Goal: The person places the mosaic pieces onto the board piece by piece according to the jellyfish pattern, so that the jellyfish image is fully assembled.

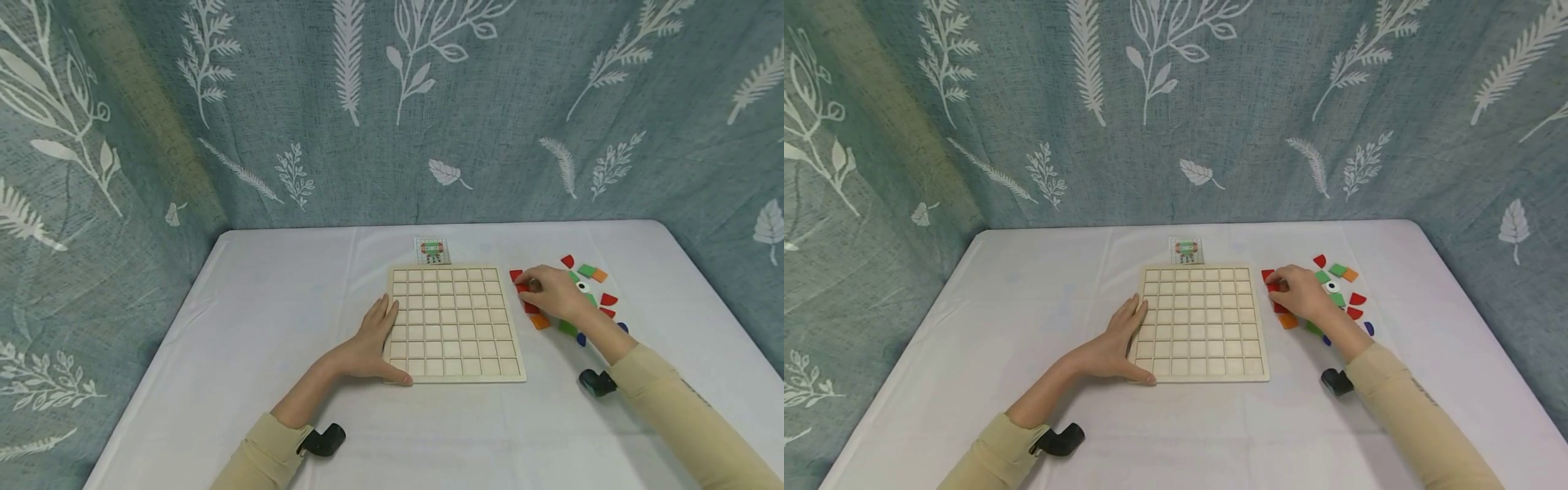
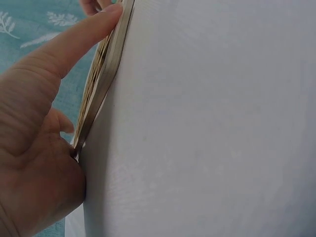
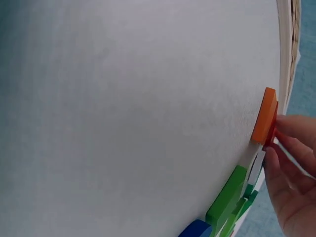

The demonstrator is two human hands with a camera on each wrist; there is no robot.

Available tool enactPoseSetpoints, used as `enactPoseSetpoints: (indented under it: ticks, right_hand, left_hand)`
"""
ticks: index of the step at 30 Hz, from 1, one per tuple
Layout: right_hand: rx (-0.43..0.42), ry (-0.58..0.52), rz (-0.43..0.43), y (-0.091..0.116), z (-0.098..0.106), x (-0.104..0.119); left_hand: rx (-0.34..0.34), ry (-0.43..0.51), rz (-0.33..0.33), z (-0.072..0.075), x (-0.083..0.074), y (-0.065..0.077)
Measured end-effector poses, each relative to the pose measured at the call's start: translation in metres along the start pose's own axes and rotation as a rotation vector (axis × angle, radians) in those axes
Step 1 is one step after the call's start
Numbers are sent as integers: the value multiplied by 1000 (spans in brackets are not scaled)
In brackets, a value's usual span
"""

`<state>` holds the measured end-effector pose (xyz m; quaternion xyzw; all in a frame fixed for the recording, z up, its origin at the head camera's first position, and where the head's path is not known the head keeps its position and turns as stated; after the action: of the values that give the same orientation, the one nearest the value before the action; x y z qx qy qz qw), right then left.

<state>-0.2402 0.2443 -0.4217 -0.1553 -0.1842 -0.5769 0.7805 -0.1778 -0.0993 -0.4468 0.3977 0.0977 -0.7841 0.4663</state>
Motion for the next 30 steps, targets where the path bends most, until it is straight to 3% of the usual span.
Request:
enactPoseSetpoints:
  ticks: [16, 30]
  right_hand:
    - [-11, -34, 8, 2, -2, -1]
    - [-27, -77, -71, 1, -3, -4]
  left_hand:
    - [10, -5, -15, 0, 2, 1]
    - [5, 5, -17, 0, 2, 0]
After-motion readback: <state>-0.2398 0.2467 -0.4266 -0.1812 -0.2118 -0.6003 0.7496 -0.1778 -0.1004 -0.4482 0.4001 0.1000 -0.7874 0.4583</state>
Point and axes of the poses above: each hand's wrist, its own y-axis away from the middle knuckle, its own z-axis out of the back of the hand, x = y × z, the point moved 3 cm from there along -y, towards the middle knuckle, and after that the axes turned 1 degree about y, right-handed, at the moved point
